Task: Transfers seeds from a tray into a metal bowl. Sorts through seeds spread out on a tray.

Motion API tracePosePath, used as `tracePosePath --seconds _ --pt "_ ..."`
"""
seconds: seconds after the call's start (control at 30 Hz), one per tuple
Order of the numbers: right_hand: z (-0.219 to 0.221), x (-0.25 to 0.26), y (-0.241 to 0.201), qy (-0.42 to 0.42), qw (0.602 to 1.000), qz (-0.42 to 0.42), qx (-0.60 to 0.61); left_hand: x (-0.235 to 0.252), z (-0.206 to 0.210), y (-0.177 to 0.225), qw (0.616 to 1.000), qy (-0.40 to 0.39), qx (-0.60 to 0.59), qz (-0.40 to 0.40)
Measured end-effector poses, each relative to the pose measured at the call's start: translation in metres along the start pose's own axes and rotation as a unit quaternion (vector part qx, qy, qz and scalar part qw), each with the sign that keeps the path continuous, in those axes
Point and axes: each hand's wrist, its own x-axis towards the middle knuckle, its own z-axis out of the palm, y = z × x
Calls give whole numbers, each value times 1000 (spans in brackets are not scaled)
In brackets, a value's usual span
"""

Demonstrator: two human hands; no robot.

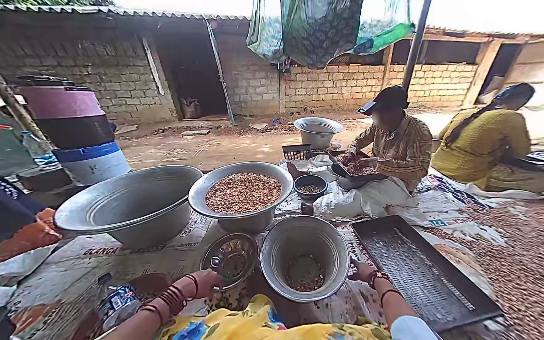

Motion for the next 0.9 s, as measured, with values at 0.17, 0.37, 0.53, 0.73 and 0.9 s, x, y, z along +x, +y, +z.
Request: tracePosePath --seconds 0.17,0.37,0.53,0.73,0.9 --pt "-29 -25 1 120 986 6 115 13 3 23 998 23 -9 55" --pt "-57 -53 -16 219 932 -9 287 0 5 41 998 -38 36 43" --pt "-61 -63 -43 232 857 0 460 -8 2 26 1000 -7 6 19" --pt "-57 -65 -64 234 799 4 554 -19 2 26 999 1 -5 41" --pt "-56 -67 -59 244 770 25 589 -19 -1 35 1000 -5 7 29"
